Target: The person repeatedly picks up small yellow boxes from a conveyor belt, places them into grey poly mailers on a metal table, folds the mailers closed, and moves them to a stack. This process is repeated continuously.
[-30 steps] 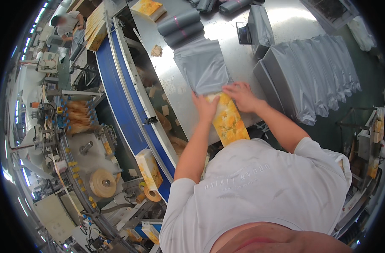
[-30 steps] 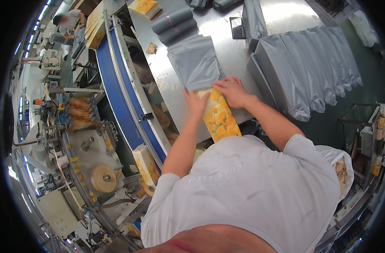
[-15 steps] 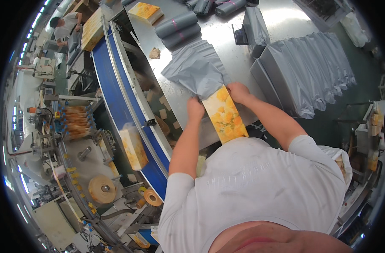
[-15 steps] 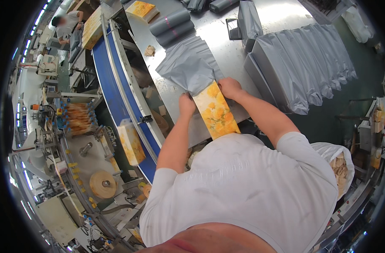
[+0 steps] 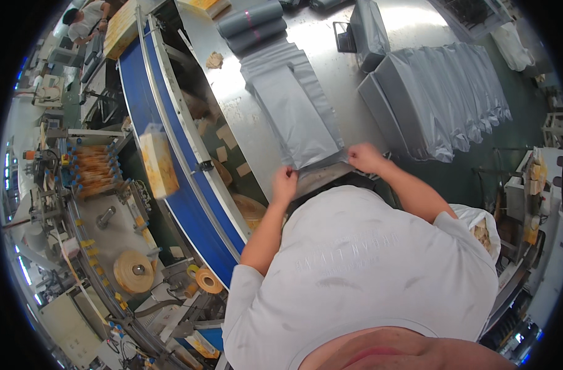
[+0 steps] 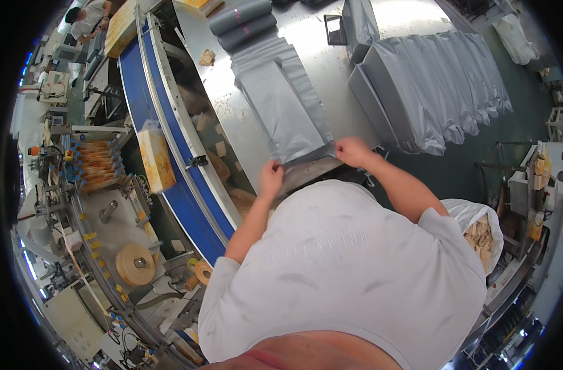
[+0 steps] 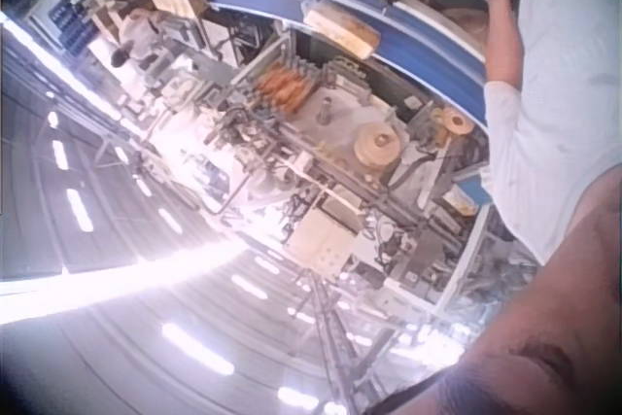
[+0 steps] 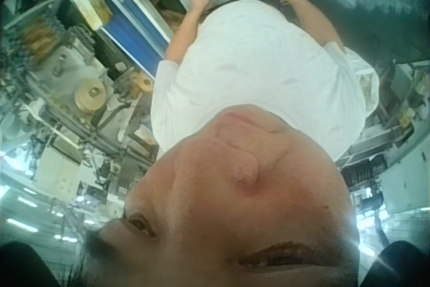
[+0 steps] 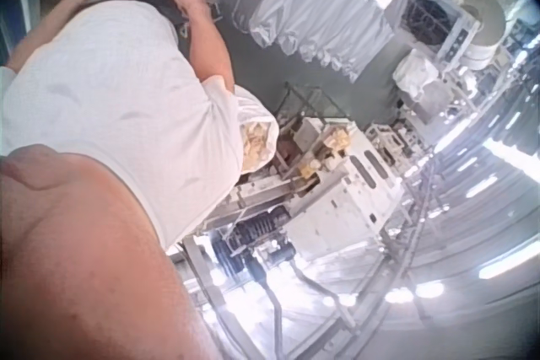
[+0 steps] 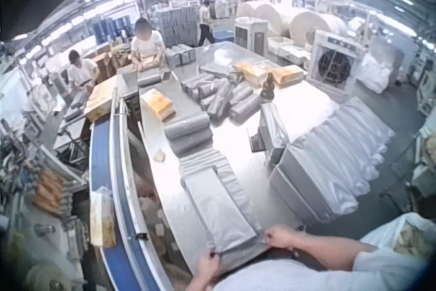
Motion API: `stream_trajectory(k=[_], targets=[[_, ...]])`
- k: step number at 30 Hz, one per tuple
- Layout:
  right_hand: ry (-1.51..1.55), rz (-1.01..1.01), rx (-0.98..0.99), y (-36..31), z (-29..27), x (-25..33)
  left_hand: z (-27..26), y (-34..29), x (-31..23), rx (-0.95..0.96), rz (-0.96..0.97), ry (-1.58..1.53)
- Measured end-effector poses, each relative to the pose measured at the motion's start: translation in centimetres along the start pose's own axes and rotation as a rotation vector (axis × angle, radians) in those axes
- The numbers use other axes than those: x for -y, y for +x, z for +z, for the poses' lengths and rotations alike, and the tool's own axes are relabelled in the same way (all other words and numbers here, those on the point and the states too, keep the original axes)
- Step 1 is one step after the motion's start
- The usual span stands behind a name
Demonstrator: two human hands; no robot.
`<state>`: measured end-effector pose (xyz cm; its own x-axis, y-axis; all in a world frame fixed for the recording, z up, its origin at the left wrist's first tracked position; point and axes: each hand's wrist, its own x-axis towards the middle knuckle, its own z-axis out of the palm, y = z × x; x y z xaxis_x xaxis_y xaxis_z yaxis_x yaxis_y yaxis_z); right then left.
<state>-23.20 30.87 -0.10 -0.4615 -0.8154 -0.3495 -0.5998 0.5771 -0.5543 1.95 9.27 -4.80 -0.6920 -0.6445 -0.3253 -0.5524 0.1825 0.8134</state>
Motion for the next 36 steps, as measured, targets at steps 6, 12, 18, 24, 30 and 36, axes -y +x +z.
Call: stream_trajectory(k=[6,12,18,24,30,36], targets=[[-0.078,-0.501,0.208,1.1,-0.3,9.2,-0.6,-1.6,1.6,0.019,0.004,0.092],[0.034,-0.606,0.011,4.5,6.8,12.6,0.9,-2.7,3.5,-0.096,-0.011,-0.245],[-0.075,-0.713,-0.022,2.2,8.0,11.1,0.3,-3.1,2.4,-0.011,-0.154,-0.331],[-0.702,0.252,0.670,-12.4,4.5,-6.1,-2.0,-4.8,1.4,0.008,0.054,-0.049],[-0.404,-0.259,-0.004,-9.6,-0.9,-2.6,-6.6,-1.2,-2.4,-0.061,1.044,0.675],[-0.666,-1.137,-0.174,3.4,-5.2,2.7,-7.2,3.8,-2.7,0.219,1.312,0.896]])
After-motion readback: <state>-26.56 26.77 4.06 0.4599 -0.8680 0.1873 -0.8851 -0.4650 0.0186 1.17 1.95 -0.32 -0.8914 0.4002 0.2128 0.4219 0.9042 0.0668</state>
